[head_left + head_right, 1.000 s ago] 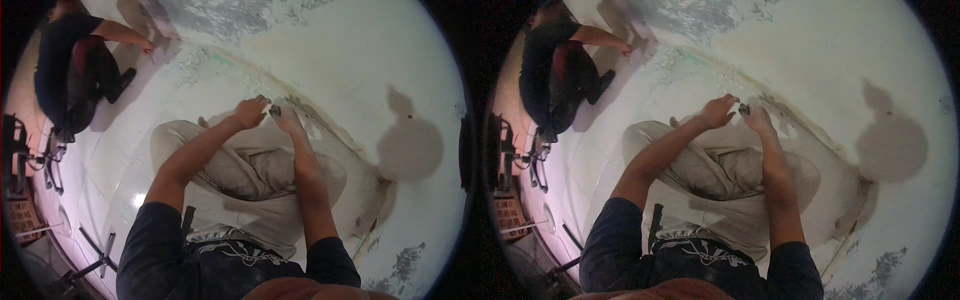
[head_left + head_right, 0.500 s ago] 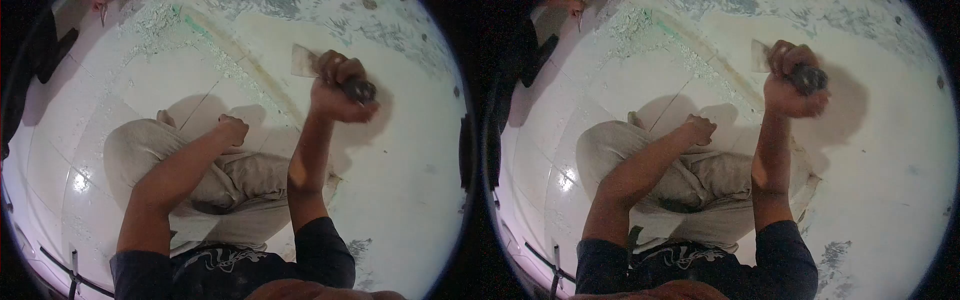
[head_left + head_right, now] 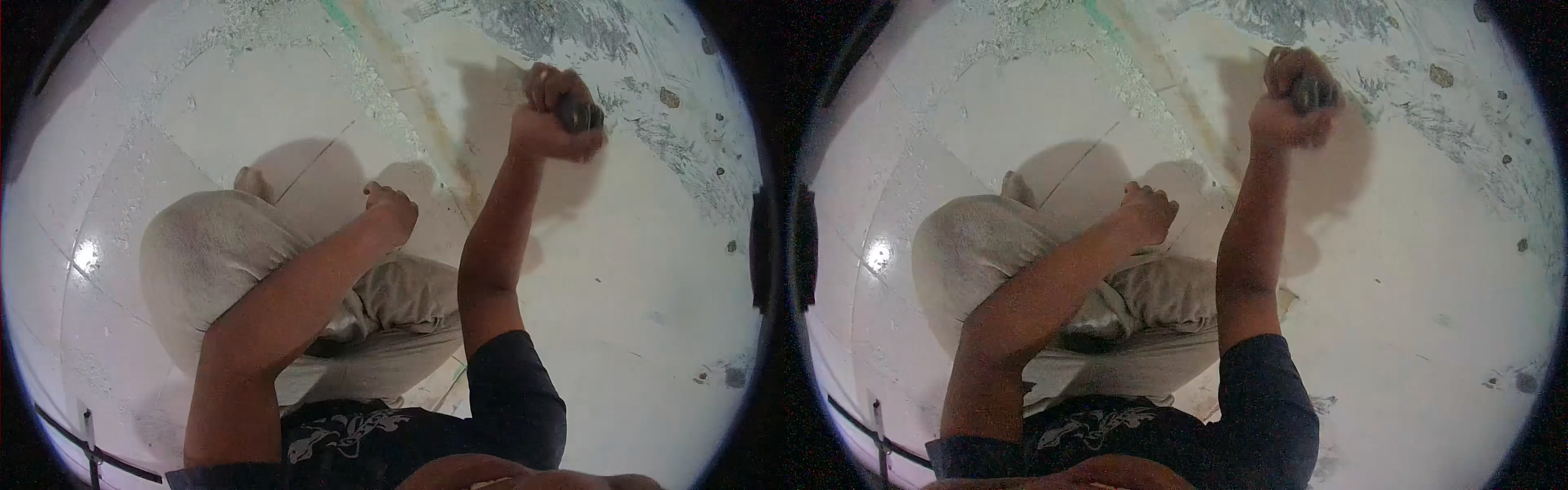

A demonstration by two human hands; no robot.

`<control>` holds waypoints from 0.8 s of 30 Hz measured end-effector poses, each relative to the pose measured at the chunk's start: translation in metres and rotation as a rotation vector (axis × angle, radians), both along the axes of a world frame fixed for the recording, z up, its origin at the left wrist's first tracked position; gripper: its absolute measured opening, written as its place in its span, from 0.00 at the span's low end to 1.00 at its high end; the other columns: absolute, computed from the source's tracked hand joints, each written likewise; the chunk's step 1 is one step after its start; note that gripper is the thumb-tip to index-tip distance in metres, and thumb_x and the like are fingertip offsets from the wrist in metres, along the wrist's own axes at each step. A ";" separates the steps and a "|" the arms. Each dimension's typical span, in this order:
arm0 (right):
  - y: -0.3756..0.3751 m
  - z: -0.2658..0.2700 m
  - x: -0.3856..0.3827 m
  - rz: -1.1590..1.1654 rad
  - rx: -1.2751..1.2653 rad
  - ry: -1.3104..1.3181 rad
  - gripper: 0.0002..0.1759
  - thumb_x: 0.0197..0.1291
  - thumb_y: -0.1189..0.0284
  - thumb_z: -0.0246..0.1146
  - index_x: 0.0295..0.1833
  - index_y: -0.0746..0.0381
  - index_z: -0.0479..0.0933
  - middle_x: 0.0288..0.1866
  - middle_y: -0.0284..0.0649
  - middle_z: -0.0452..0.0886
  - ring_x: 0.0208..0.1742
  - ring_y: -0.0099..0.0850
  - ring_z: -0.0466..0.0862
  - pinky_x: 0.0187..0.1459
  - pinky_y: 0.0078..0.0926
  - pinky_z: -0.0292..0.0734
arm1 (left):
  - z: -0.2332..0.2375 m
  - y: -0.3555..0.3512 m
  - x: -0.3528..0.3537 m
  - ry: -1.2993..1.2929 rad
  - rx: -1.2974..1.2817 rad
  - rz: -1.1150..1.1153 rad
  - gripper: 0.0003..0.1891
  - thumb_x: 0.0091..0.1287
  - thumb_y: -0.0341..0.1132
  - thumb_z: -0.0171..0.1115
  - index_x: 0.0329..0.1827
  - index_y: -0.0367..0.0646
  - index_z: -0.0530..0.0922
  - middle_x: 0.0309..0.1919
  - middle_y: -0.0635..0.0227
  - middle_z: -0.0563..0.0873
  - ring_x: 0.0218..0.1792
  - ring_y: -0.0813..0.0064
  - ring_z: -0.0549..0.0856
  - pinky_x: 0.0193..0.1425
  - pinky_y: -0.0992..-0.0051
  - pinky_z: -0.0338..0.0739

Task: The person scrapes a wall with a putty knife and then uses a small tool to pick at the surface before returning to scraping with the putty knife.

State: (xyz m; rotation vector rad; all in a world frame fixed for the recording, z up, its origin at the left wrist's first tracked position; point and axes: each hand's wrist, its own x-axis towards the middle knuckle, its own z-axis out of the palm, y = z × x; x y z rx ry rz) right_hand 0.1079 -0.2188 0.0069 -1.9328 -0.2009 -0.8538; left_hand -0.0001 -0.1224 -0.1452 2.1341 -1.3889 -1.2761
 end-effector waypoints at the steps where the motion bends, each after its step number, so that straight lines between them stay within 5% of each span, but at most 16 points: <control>1: 0.004 0.002 -0.015 0.055 0.033 -0.136 0.47 0.49 0.20 0.43 0.20 0.59 0.58 0.16 0.33 0.56 0.22 0.27 0.55 0.27 0.28 0.53 | -0.001 0.002 0.007 -0.024 -0.007 0.051 0.23 0.63 0.36 0.64 0.62 0.47 0.77 0.58 0.60 0.80 0.62 0.58 0.78 0.63 0.53 0.66; 4: 0.002 0.013 -0.018 0.507 0.027 -0.175 0.47 0.48 0.19 0.44 0.21 0.59 0.56 0.16 0.32 0.55 0.22 0.25 0.55 0.25 0.29 0.50 | 0.000 0.005 0.013 -0.062 0.013 0.018 0.22 0.63 0.37 0.64 0.61 0.47 0.77 0.58 0.61 0.80 0.61 0.59 0.78 0.62 0.54 0.66; 6: -0.013 -0.003 0.005 0.330 0.021 -0.110 0.44 0.50 0.25 0.54 0.25 0.62 0.63 0.22 0.35 0.63 0.25 0.28 0.60 0.30 0.28 0.56 | -0.007 -0.001 0.002 -0.063 0.024 0.001 0.21 0.63 0.37 0.64 0.60 0.48 0.79 0.57 0.62 0.81 0.61 0.60 0.79 0.61 0.53 0.67; 10: -0.017 0.007 -0.011 0.298 0.006 -0.213 0.46 0.50 0.26 0.54 0.29 0.66 0.68 0.23 0.35 0.63 0.25 0.28 0.60 0.30 0.28 0.54 | -0.003 0.004 0.016 -0.055 0.041 0.063 0.20 0.64 0.37 0.64 0.60 0.48 0.79 0.56 0.62 0.82 0.60 0.58 0.80 0.60 0.53 0.68; 12: -0.027 -0.011 0.000 0.203 -0.016 -0.110 0.47 0.51 0.26 0.53 0.32 0.68 0.71 0.23 0.36 0.64 0.25 0.30 0.60 0.34 0.29 0.61 | -0.004 0.004 0.009 -0.088 0.027 0.007 0.21 0.64 0.37 0.63 0.61 0.47 0.78 0.57 0.61 0.81 0.61 0.57 0.79 0.63 0.50 0.67; 16: 0.020 0.004 -0.029 0.253 -0.091 -0.275 0.46 0.52 0.24 0.52 0.25 0.64 0.64 0.21 0.34 0.62 0.24 0.31 0.60 0.32 0.30 0.60 | -0.005 -0.003 0.006 -0.067 0.041 0.083 0.21 0.63 0.37 0.64 0.60 0.47 0.79 0.59 0.60 0.81 0.62 0.56 0.78 0.63 0.49 0.66; 18: 0.019 0.003 -0.021 0.520 -0.042 -0.245 0.47 0.52 0.23 0.45 0.22 0.62 0.63 0.18 0.32 0.57 0.22 0.27 0.55 0.27 0.30 0.50 | -0.005 0.002 0.006 -0.037 0.050 0.036 0.21 0.63 0.36 0.63 0.61 0.47 0.78 0.59 0.60 0.81 0.63 0.56 0.77 0.62 0.48 0.65; 20: 0.019 -0.004 -0.004 0.074 -0.287 -0.107 0.48 0.49 0.21 0.47 0.21 0.62 0.62 0.18 0.32 0.56 0.22 0.27 0.55 0.27 0.29 0.50 | -0.008 -0.001 0.005 -0.065 0.013 0.018 0.22 0.63 0.36 0.64 0.62 0.48 0.78 0.59 0.60 0.80 0.64 0.56 0.77 0.63 0.47 0.65; 23: 0.029 0.014 -0.022 0.254 -0.238 -0.246 0.49 0.48 0.20 0.48 0.21 0.63 0.64 0.19 0.33 0.58 0.23 0.28 0.58 0.28 0.29 0.51 | 0.001 0.003 0.011 -0.077 0.016 0.041 0.22 0.62 0.36 0.65 0.61 0.47 0.78 0.58 0.60 0.81 0.62 0.57 0.78 0.62 0.50 0.66; 24: 0.028 0.003 -0.017 0.112 -0.085 -0.291 0.49 0.48 0.20 0.48 0.21 0.63 0.65 0.19 0.33 0.59 0.24 0.28 0.58 0.29 0.29 0.51 | 0.002 0.003 0.012 -0.052 0.073 0.010 0.22 0.61 0.36 0.66 0.60 0.46 0.78 0.57 0.61 0.81 0.61 0.57 0.79 0.61 0.51 0.67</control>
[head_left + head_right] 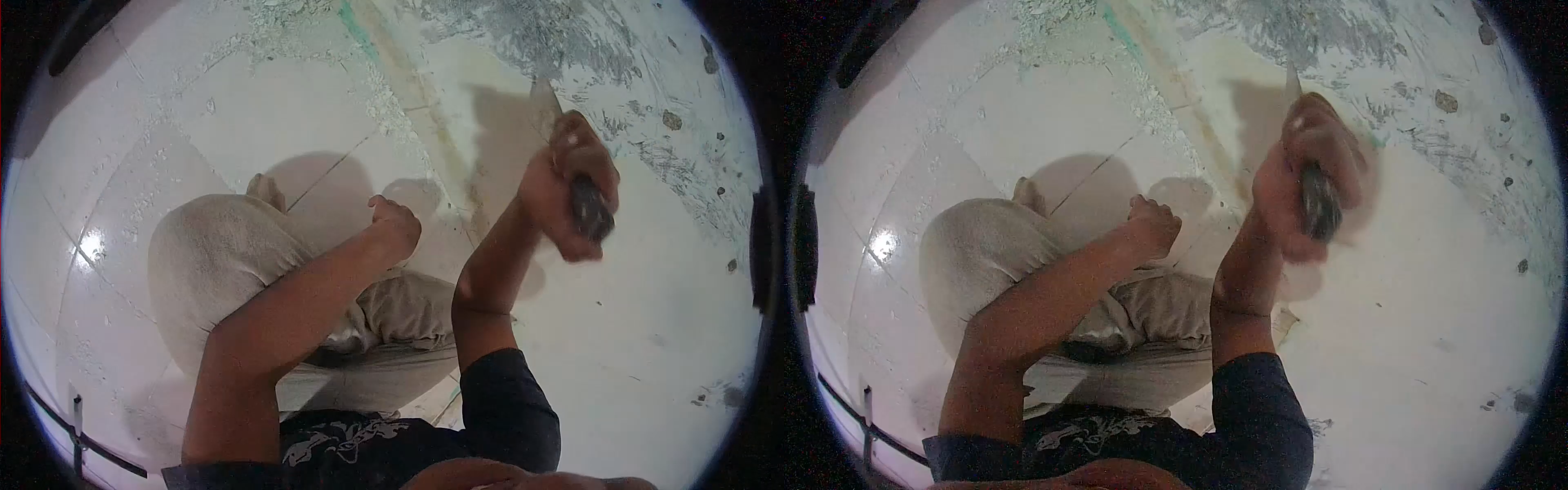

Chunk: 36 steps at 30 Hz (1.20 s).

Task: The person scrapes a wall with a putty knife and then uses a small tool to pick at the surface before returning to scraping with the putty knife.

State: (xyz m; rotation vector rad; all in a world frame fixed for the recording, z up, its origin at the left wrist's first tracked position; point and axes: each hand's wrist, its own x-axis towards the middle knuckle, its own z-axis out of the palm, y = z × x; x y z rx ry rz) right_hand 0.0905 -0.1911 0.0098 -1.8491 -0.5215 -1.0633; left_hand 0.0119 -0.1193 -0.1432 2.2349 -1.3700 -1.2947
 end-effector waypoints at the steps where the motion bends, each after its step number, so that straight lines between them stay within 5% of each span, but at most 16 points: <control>1: -0.001 -0.011 0.004 -0.109 0.190 -0.044 0.50 0.48 0.20 0.47 0.21 0.63 0.66 0.19 0.33 0.59 0.25 0.28 0.58 0.30 0.28 0.52 | -0.002 0.001 -0.002 0.005 0.001 0.000 0.22 0.61 0.36 0.66 0.60 0.46 0.78 0.57 0.61 0.81 0.61 0.57 0.79 0.61 0.51 0.67; 2: -0.003 -0.022 0.009 -0.202 0.377 -0.093 0.50 0.48 0.19 0.47 0.21 0.63 0.67 0.19 0.33 0.60 0.25 0.28 0.59 0.30 0.28 0.52 | -0.004 0.000 -0.004 0.004 -0.024 0.014 0.22 0.61 0.36 0.66 0.61 0.46 0.78 0.57 0.61 0.81 0.61 0.57 0.79 0.62 0.52 0.67; 3: -0.006 -0.018 0.005 -0.165 0.058 -0.031 0.49 0.52 0.22 0.47 0.20 0.65 0.67 0.18 0.34 0.63 0.23 0.29 0.62 0.28 0.28 0.55 | -0.004 -0.002 -0.003 -0.004 -0.052 0.031 0.23 0.61 0.37 0.65 0.61 0.46 0.78 0.57 0.60 0.81 0.61 0.57 0.79 0.62 0.52 0.66; 5: -0.012 -0.018 0.013 0.001 -0.159 -0.041 0.48 0.56 0.24 0.47 0.19 0.65 0.66 0.18 0.36 0.65 0.21 0.30 0.65 0.26 0.27 0.57 | -0.004 -0.002 -0.003 -0.038 -0.048 0.042 0.22 0.62 0.37 0.65 0.61 0.46 0.78 0.57 0.61 0.81 0.61 0.57 0.79 0.62 0.52 0.66; 7: -0.016 -0.032 0.030 0.021 -0.165 -0.144 0.49 0.57 0.24 0.45 0.18 0.65 0.64 0.17 0.37 0.65 0.19 0.31 0.65 0.23 0.27 0.56 | -0.004 0.004 -0.004 -0.043 -0.030 0.045 0.22 0.62 0.37 0.65 0.61 0.47 0.78 0.57 0.61 0.81 0.61 0.58 0.79 0.62 0.52 0.66; 10: -0.016 -0.017 0.023 0.006 -0.441 0.117 0.48 0.58 0.25 0.44 0.19 0.64 0.60 0.15 0.37 0.61 0.16 0.32 0.63 0.20 0.30 0.54 | 0.002 0.001 -0.007 -0.029 -0.078 -0.012 0.20 0.64 0.37 0.62 0.60 0.47 0.79 0.57 0.61 0.82 0.62 0.58 0.79 0.62 0.51 0.66; 13: 0.009 -0.009 0.009 -0.094 -0.434 0.027 0.47 0.61 0.27 0.42 0.20 0.64 0.58 0.17 0.36 0.59 0.18 0.30 0.61 0.22 0.28 0.51 | -0.003 0.002 -0.006 -0.057 -0.069 0.069 0.19 0.64 0.37 0.62 0.59 0.48 0.79 0.56 0.62 0.82 0.61 0.59 0.79 0.62 0.50 0.66; 17: 0.000 -0.015 0.023 0.148 -0.432 -0.026 0.37 0.67 0.42 0.51 0.20 0.65 0.57 0.16 0.33 0.56 0.18 0.28 0.56 0.22 0.27 0.47 | -0.007 -0.003 -0.009 -0.024 -0.056 0.058 0.22 0.63 0.39 0.63 0.62 0.49 0.77 0.58 0.63 0.81 0.62 0.59 0.78 0.63 0.52 0.66; 20: 0.007 -0.016 0.028 0.125 -0.407 -0.109 0.42 0.66 0.35 0.48 0.20 0.64 0.57 0.16 0.33 0.55 0.17 0.29 0.56 0.21 0.27 0.46 | -0.001 -0.002 -0.003 -0.026 0.017 -0.010 0.24 0.63 0.39 0.64 0.63 0.49 0.76 0.59 0.63 0.80 0.63 0.59 0.78 0.64 0.53 0.65; 22: -0.004 -0.018 0.039 0.154 -0.481 0.016 0.36 0.69 0.44 0.52 0.21 0.64 0.58 0.16 0.34 0.55 0.16 0.29 0.57 0.20 0.28 0.49 | 0.002 0.002 -0.013 -0.053 -0.009 -0.005 0.24 0.63 0.39 0.64 0.64 0.49 0.75 0.59 0.63 0.79 0.64 0.60 0.77 0.65 0.53 0.65; 26: 0.009 -0.020 0.032 0.236 -0.453 -0.168 0.38 0.67 0.38 0.49 0.22 0.62 0.56 0.17 0.35 0.57 0.17 0.30 0.59 0.20 0.29 0.50 | 0.004 0.003 0.000 -0.023 0.022 0.029 0.24 0.64 0.37 0.62 0.64 0.47 0.75 0.59 0.62 0.79 0.64 0.61 0.77 0.64 0.54 0.66; 28: -0.001 -0.018 0.042 0.200 -0.608 -0.057 0.30 0.71 0.51 0.54 0.23 0.63 0.59 0.20 0.36 0.65 0.20 0.29 0.66 0.21 0.28 0.60 | 0.000 0.001 -0.003 -0.030 -0.016 0.007 0.23 0.64 0.37 0.62 0.63 0.47 0.75 0.58 0.61 0.80 0.63 0.62 0.78 0.63 0.56 0.67; 31: -0.004 0.011 0.052 0.191 -0.878 0.115 0.14 0.56 0.65 0.66 0.25 0.57 0.70 0.20 0.34 0.73 0.19 0.33 0.73 0.24 0.30 0.65 | 0.005 0.011 -0.007 0.018 -0.119 0.050 0.23 0.68 0.39 0.56 0.66 0.46 0.73 0.60 0.57 0.78 0.65 0.60 0.75 0.67 0.53 0.64; 33: -0.011 0.018 0.129 0.209 -0.850 -0.093 0.23 0.48 0.51 0.68 0.27 0.59 0.72 0.22 0.37 0.73 0.22 0.35 0.75 0.28 0.34 0.68 | -0.021 0.002 0.077 -0.208 -0.214 0.194 0.18 0.68 0.39 0.58 0.60 0.44 0.77 0.55 0.57 0.81 0.61 0.58 0.78 0.64 0.51 0.67; 34: -0.021 -0.023 0.110 0.200 -0.759 -0.002 0.29 0.44 0.43 0.70 0.28 0.60 0.73 0.23 0.39 0.74 0.24 0.36 0.76 0.30 0.36 0.70 | -0.046 0.012 0.046 -0.206 -0.274 0.228 0.15 0.68 0.39 0.59 0.53 0.42 0.81 0.50 0.57 0.84 0.58 0.56 0.81 0.61 0.49 0.70; 36: -0.057 -0.069 -0.023 0.160 -0.699 0.467 0.36 0.41 0.36 0.71 0.29 0.62 0.74 0.24 0.41 0.74 0.25 0.37 0.76 0.33 0.37 0.71 | -0.018 0.004 -0.102 0.162 -0.369 0.189 0.14 0.68 0.40 0.60 0.46 0.40 0.85 0.46 0.56 0.87 0.54 0.55 0.84 0.59 0.48 0.74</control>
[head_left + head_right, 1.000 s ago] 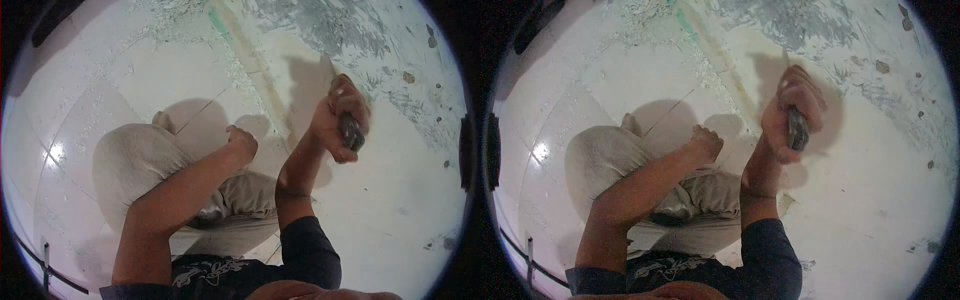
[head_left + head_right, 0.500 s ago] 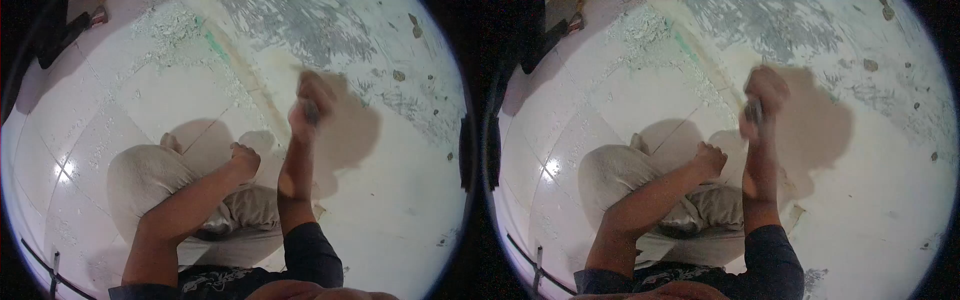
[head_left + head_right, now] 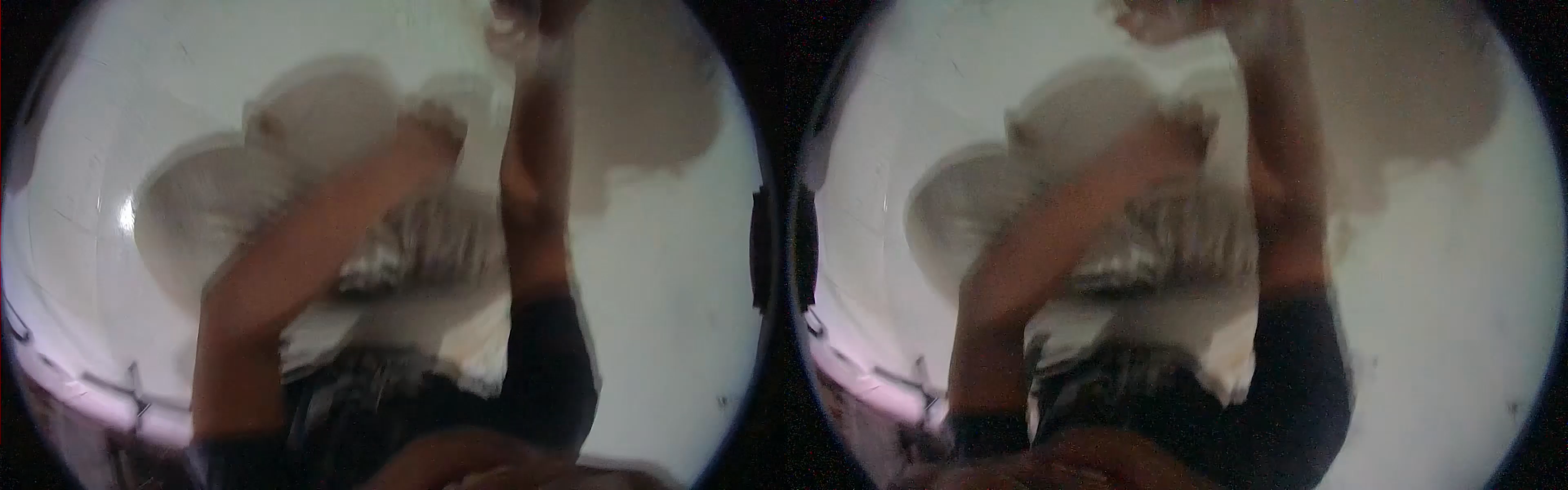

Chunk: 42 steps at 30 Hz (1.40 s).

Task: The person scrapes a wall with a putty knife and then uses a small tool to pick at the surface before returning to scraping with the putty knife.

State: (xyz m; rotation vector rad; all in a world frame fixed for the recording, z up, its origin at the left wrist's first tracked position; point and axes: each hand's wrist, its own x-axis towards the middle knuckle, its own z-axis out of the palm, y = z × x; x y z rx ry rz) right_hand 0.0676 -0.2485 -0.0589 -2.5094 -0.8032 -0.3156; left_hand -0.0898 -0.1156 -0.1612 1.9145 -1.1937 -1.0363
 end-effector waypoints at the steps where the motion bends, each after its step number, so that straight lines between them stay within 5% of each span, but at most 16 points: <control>1: 0.007 -0.004 -0.037 -0.024 0.059 0.137 0.37 0.41 0.35 0.70 0.29 0.62 0.74 0.24 0.41 0.73 0.26 0.37 0.76 0.32 0.37 0.71 | 0.029 0.019 -0.011 0.051 0.057 -0.051 0.14 0.67 0.40 0.62 0.47 0.41 0.85 0.46 0.58 0.87 0.54 0.55 0.83 0.59 0.49 0.73; 4: 0.009 -0.017 0.027 0.167 0.158 -0.050 0.39 0.41 0.33 0.67 0.29 0.63 0.74 0.23 0.41 0.72 0.25 0.40 0.76 0.31 0.37 0.70 | -0.002 -0.008 0.101 -0.223 0.103 0.033 0.16 0.64 0.40 0.64 0.51 0.43 0.84 0.48 0.60 0.85 0.57 0.56 0.81 0.61 0.50 0.71; 6: 0.011 -0.054 0.015 0.102 0.300 -0.093 0.38 0.41 0.33 0.64 0.29 0.63 0.74 0.23 0.42 0.70 0.25 0.43 0.75 0.30 0.37 0.69 | -0.045 -0.031 0.077 -0.171 0.092 0.080 0.17 0.64 0.40 0.63 0.55 0.44 0.82 0.52 0.59 0.83 0.61 0.56 0.79 0.63 0.49 0.67; 7: 0.013 -0.028 -0.006 -0.026 0.307 0.187 0.37 0.41 0.36 0.65 0.30 0.63 0.74 0.22 0.44 0.70 0.25 0.44 0.75 0.30 0.38 0.69 | -0.038 -0.025 0.078 -0.182 0.091 0.079 0.18 0.64 0.40 0.62 0.55 0.45 0.82 0.53 0.59 0.83 0.61 0.56 0.79 0.63 0.49 0.67; 11: 0.024 0.008 -0.065 -0.067 0.274 0.189 0.40 0.55 0.32 0.56 0.24 0.64 0.65 0.19 0.40 0.61 0.21 0.38 0.66 0.25 0.35 0.59 | 0.008 0.004 0.105 -0.199 0.206 -0.073 0.19 0.63 0.39 0.60 0.56 0.45 0.81 0.54 0.60 0.83 0.60 0.57 0.80 0.63 0.51 0.68; 15: 0.000 0.016 -0.136 -0.346 0.242 0.073 0.31 0.50 0.44 0.67 0.34 0.64 0.75 0.24 0.45 0.76 0.26 0.48 0.76 0.34 0.40 0.72 | 0.050 0.014 0.126 -0.390 0.482 -0.102 0.21 0.63 0.40 0.59 0.58 0.45 0.80 0.55 0.61 0.84 0.58 0.59 0.82 0.64 0.53 0.68; 18: -0.017 -0.013 -0.177 -0.534 0.297 0.195 0.25 0.53 0.52 0.67 0.33 0.66 0.76 0.22 0.48 0.75 0.24 0.47 0.75 0.34 0.38 0.72 | 0.060 0.061 0.154 -0.482 0.085 0.407 0.20 0.66 0.44 0.60 0.57 0.46 0.80 0.53 0.60 0.85 0.56 0.57 0.82 0.58 0.56 0.75; 19: -0.022 -0.026 -0.187 -0.601 0.292 0.140 0.24 0.55 0.54 0.67 0.33 0.67 0.76 0.21 0.49 0.74 0.24 0.47 0.75 0.34 0.38 0.71 | 0.115 0.084 0.143 -0.442 -0.163 0.543 0.18 0.65 0.40 0.63 0.56 0.45 0.80 0.52 0.61 0.85 0.56 0.59 0.82 0.58 0.60 0.76; 20: -0.027 -0.029 -0.189 -0.673 0.229 0.243 0.24 0.57 0.52 0.65 0.32 0.67 0.77 0.22 0.49 0.76 0.26 0.47 0.77 0.35 0.39 0.72 | 0.108 0.103 0.156 -0.489 -0.452 0.664 0.16 0.64 0.34 0.65 0.55 0.44 0.80 0.50 0.64 0.85 0.54 0.65 0.83 0.56 0.63 0.77; 21: -0.031 -0.032 -0.191 -0.732 0.173 0.365 0.26 0.60 0.51 0.63 0.32 0.67 0.79 0.23 0.49 0.78 0.28 0.47 0.79 0.37 0.40 0.73 | 0.185 0.114 0.119 -0.360 -0.593 0.809 0.16 0.64 0.30 0.64 0.55 0.44 0.80 0.51 0.66 0.84 0.52 0.71 0.82 0.56 0.67 0.77; 23: -0.027 -0.031 -0.189 -0.801 0.238 0.449 0.32 0.63 0.45 0.58 0.34 0.67 0.81 0.27 0.51 0.82 0.33 0.48 0.82 0.41 0.42 0.75 | 0.264 0.164 0.094 -0.672 -0.842 0.678 0.20 0.67 0.27 0.61 0.62 0.35 0.73 0.57 0.58 0.81 0.56 0.69 0.80 0.61 0.70 0.75; 27: -0.022 -0.044 -0.170 -0.700 0.271 0.549 0.37 0.64 0.40 0.55 0.38 0.68 0.83 0.33 0.54 0.84 0.40 0.48 0.84 0.47 0.44 0.76 | 0.369 0.234 0.021 -0.884 -1.364 0.526 0.19 0.67 0.27 0.61 0.61 0.35 0.73 0.57 0.58 0.81 0.56 0.69 0.80 0.61 0.70 0.75; 34: -0.014 -0.049 -0.171 -0.648 0.282 0.507 0.37 0.66 0.42 0.55 0.38 0.73 0.78 0.28 0.56 0.78 0.32 0.40 0.78 0.40 0.41 0.72 | 0.452 0.293 -0.090 -1.065 -1.570 0.313 0.19 0.67 0.27 0.61 0.61 0.36 0.74 0.56 0.58 0.81 0.56 0.69 0.80 0.60 0.70 0.75; 36: -0.011 -0.036 -0.174 -0.650 0.298 0.497 0.37 0.66 0.43 0.55 0.36 0.74 0.77 0.27 0.56 0.77 0.30 0.39 0.74 0.38 0.42 0.70 | 0.462 0.300 -0.104 -1.100 -1.554 0.331 0.19 0.66 0.27 0.61 0.60 0.36 0.74 0.56 0.58 0.81 0.55 0.69 0.80 0.60 0.70 0.75; 37: -0.013 -0.048 -0.174 -0.666 0.275 0.434 0.39 0.65 0.40 0.54 0.38 0.74 0.79 0.31 0.59 0.80 0.37 0.49 0.83 0.43 0.43 0.74 | 0.466 0.301 -0.109 -1.120 -1.553 0.337 0.19 0.66 0.27 0.61 0.60 0.36 0.74 0.55 0.58 0.81 0.55 0.69 0.80 0.60 0.70 0.75; 42: -0.011 -0.049 -0.174 -0.555 0.166 0.542 0.35 0.64 0.44 0.58 0.36 0.72 0.79 0.28 0.54 0.80 0.30 0.46 0.78 0.38 0.42 0.72 | 0.448 0.290 -0.103 -1.126 -1.564 0.350 0.19 0.66 0.27 0.61 0.60 0.36 0.74 0.55 0.58 0.81 0.55 0.68 0.80 0.60 0.69 0.75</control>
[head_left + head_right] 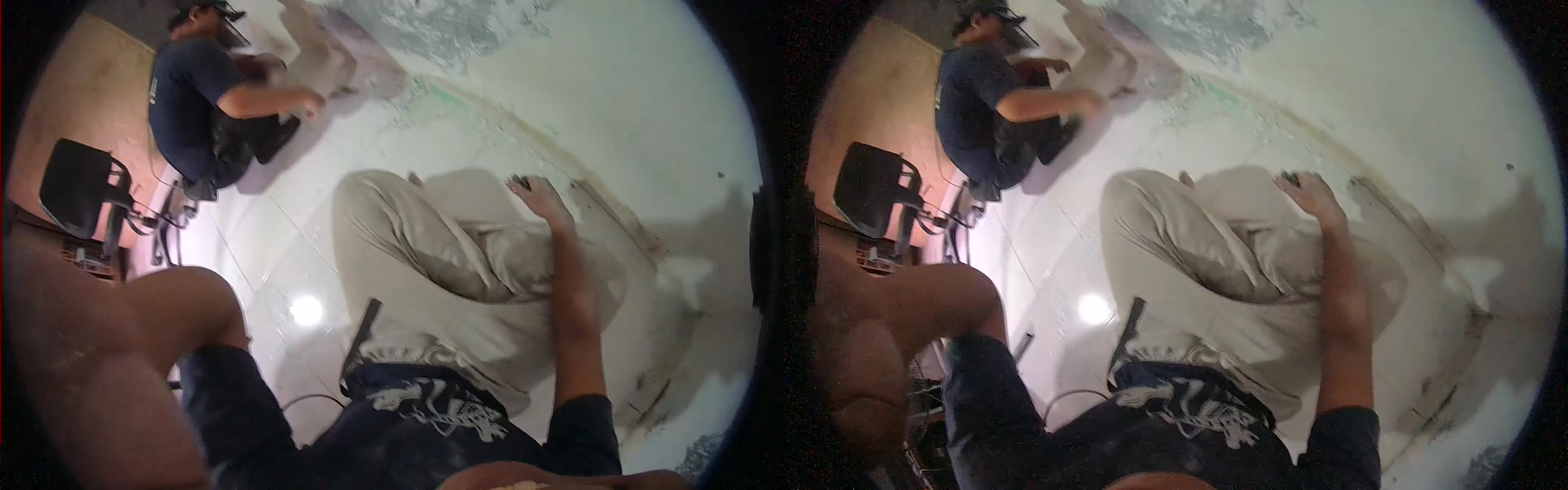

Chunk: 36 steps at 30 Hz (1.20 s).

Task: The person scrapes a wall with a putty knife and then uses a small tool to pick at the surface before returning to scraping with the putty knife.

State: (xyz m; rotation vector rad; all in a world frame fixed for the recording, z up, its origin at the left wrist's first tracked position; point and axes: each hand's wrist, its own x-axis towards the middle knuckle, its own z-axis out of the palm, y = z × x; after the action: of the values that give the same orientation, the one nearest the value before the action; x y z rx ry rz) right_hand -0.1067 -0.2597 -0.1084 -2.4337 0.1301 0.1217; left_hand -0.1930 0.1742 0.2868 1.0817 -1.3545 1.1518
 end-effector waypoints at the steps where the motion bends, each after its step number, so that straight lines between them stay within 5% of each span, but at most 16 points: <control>1: 0.002 -0.002 -0.003 0.005 0.010 -0.019 0.32 0.64 0.48 0.61 0.35 0.73 0.77 0.25 0.53 0.77 0.26 0.42 0.74 0.36 0.40 0.71 | -0.007 -0.004 0.004 0.005 -0.014 0.008 0.19 0.66 0.27 0.61 0.60 0.36 0.74 0.55 0.58 0.81 0.55 0.68 0.80 0.60 0.69 0.75; 2: 0.007 -0.009 -0.009 0.033 0.158 -0.154 0.30 0.62 0.50 0.64 0.39 0.72 0.79 0.30 0.55 0.80 0.31 0.46 0.79 0.40 0.40 0.74 | -0.016 -0.011 0.010 0.011 -0.025 0.006 0.19 0.66 0.27 0.61 0.60 0.36 0.74 0.55 0.58 0.81 0.55 0.68 0.80 0.60 0.69 0.75; 4: 0.004 -0.007 -0.009 -0.040 -0.014 0.102 0.28 0.61 0.52 0.65 0.45 0.72 0.78 0.39 0.59 0.81 0.40 0.50 0.81 0.45 0.42 0.74 | -0.031 -0.021 0.026 -0.026 -0.106 -0.036 0.18 0.66 0.27 0.62 0.59 0.36 0.74 0.54 0.58 0.81 0.55 0.68 0.80 0.60 0.69 0.75; 10: 0.006 -0.014 -0.012 -0.037 -0.041 0.031 0.26 0.59 0.54 0.66 0.33 0.71 0.77 0.27 0.57 0.77 0.27 0.42 0.75 0.36 0.40 0.72 | -0.035 -0.042 0.093 0.002 -0.149 -0.139 0.18 0.65 0.27 0.62 0.59 0.36 0.74 0.54 0.58 0.81 0.54 0.68 0.80 0.59 0.69 0.75; 12: 0.011 -0.007 -0.015 -0.017 0.051 0.123 0.28 0.59 0.50 0.65 0.39 0.69 0.82 0.36 0.56 0.84 0.41 0.48 0.85 0.45 0.42 0.77 | -0.041 -0.047 0.098 0.020 -0.125 -0.142 0.18 0.65 0.27 0.62 0.58 0.36 0.75 0.53 0.58 0.81 0.54 0.68 0.80 0.59 0.69 0.75; 14: 0.019 0.008 -0.013 -0.048 -0.076 0.210 0.25 0.58 0.53 0.66 0.40 0.68 0.82 0.36 0.55 0.85 0.41 0.47 0.86 0.45 0.41 0.78 | -0.045 -0.053 0.106 0.027 -0.108 -0.135 0.18 0.65 0.27 0.62 0.58 0.36 0.75 0.53 0.58 0.81 0.54 0.68 0.80 0.59 0.69 0.75; 17: 0.013 0.003 -0.008 0.001 0.083 0.209 0.23 0.59 0.55 0.66 0.43 0.67 0.82 0.41 0.58 0.84 0.46 0.47 0.85 0.51 0.42 0.76 | -0.056 -0.063 0.118 0.008 -0.104 -0.128 0.18 0.65 0.27 0.62 0.58 0.36 0.75 0.53 0.58 0.82 0.54 0.68 0.80 0.59 0.69 0.75; 18: 0.019 -0.011 0.005 0.028 0.091 -0.035 0.23 0.59 0.55 0.66 0.45 0.67 0.82 0.45 0.59 0.83 0.50 0.48 0.84 0.54 0.43 0.74 | -0.062 -0.063 0.123 0.006 -0.126 -0.123 0.18 0.65 0.27 0.62 0.58 0.36 0.75 0.53 0.58 0.82 0.54 0.68 0.80 0.59 0.69 0.75; 21: 0.013 -0.031 -0.014 -0.192 -0.093 0.225 0.25 0.63 0.54 0.63 0.49 0.68 0.79 0.49 0.58 0.81 0.54 0.52 0.81 0.58 0.47 0.71 | -0.118 -0.049 0.125 0.119 -0.239 -0.030 0.18 0.65 0.27 0.62 0.57 0.37 0.75 0.52 0.58 0.82 0.54 0.67 0.80 0.59 0.68 0.75; 23: 0.022 -0.001 -0.009 0.005 0.007 0.207 0.29 0.64 0.50 0.61 0.42 0.70 0.79 0.33 0.54 0.81 0.34 0.38 0.81 0.40 0.40 0.74 | -0.135 -0.051 0.109 0.183 -0.197 -0.022 0.17 0.65 0.27 0.62 0.57 0.37 0.75 0.52 0.58 0.82 0.53 0.67 0.80 0.58 0.68 0.75; 25: 0.009 -0.038 -0.039 0.005 0.071 0.161 0.30 0.64 0.49 0.62 0.40 0.72 0.78 0.30 0.56 0.77 0.32 0.33 0.79 0.38 0.38 0.72 | -0.138 -0.042 0.081 0.180 -0.205 -0.022 0.17 0.65 0.27 0.62 0.57 0.37 0.75 0.52 0.58 0.82 0.53 0.67 0.80 0.58 0.68 0.75; 27: 0.019 -0.025 -0.016 -0.024 -0.079 0.158 0.29 0.65 0.51 0.62 0.41 0.72 0.77 0.29 0.50 0.78 0.31 0.37 0.75 0.39 0.35 0.73 | -0.124 -0.030 0.060 0.105 -0.197 -0.040 0.17 0.64 0.27 0.62 0.57 0.37 0.75 0.52 0.58 0.82 0.53 0.67 0.80 0.58 0.68 0.75; 32: 0.006 -0.024 -0.002 -0.040 0.070 0.097 0.30 0.64 0.49 0.62 0.34 0.72 0.75 0.24 0.49 0.75 0.27 0.37 0.69 0.34 0.40 0.68 | -0.090 -0.002 0.064 0.096 -0.146 -0.013 0.17 0.64 0.27 0.62 0.56 0.37 0.75 0.51 0.58 0.82 0.53 0.67 0.80 0.58 0.68 0.75; 34: 0.007 -0.026 0.002 -0.016 0.000 0.116 0.32 0.63 0.47 0.62 0.38 0.73 0.78 0.33 0.60 0.80 0.33 0.52 0.80 0.40 0.44 0.74 | -0.076 0.009 0.062 0.084 -0.131 -0.009 0.17 0.64 0.26 0.62 0.56 0.37 0.75 0.51 0.58 0.82 0.53 0.67 0.81 0.58 0.68 0.75; 36: 0.009 -0.026 -0.003 0.016 0.006 0.102 0.32 0.63 0.48 0.62 0.37 0.73 0.77 0.33 0.59 0.81 0.36 0.53 0.81 0.41 0.45 0.74 | -0.070 0.016 0.069 0.096 -0.104 -0.012 0.17 0.64 0.26 0.62 0.56 0.37 0.76 0.50 0.58 0.82 0.52 0.67 0.81 0.58 0.68 0.75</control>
State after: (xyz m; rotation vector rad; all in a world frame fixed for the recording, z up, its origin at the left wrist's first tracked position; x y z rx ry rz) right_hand -0.1100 -0.2508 -0.1346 -2.4229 0.1562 0.2537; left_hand -0.1240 0.1901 0.2171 1.0392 -1.2117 1.1351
